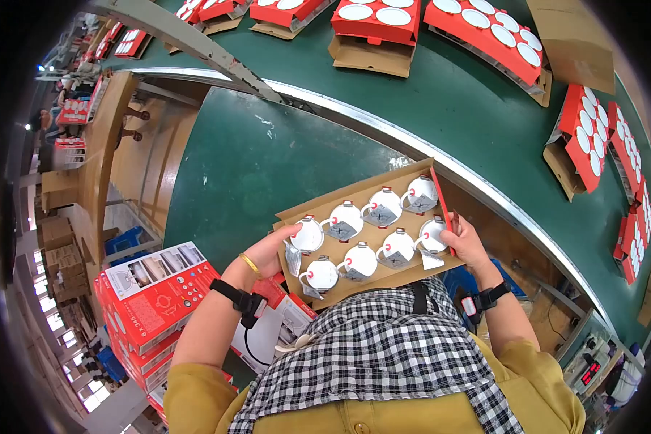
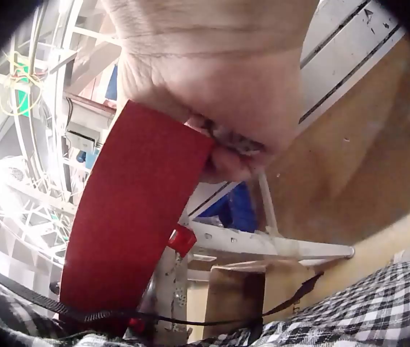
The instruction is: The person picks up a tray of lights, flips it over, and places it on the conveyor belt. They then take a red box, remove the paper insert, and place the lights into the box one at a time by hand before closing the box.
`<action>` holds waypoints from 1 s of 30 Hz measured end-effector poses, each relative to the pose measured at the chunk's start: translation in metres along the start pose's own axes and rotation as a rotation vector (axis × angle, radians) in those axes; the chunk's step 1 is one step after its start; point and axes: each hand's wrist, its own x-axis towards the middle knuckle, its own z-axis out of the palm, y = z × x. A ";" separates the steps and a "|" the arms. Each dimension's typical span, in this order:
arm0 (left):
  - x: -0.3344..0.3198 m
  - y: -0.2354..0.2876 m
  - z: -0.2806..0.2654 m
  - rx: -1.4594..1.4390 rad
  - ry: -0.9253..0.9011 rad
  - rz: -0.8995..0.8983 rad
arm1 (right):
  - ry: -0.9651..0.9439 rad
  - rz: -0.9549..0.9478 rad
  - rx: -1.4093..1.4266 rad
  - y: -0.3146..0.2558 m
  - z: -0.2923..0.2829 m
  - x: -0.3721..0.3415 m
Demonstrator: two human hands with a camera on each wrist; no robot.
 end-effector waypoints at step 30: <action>-0.007 0.004 0.006 -0.028 0.009 -0.033 | -0.045 -0.021 0.071 0.006 0.001 0.001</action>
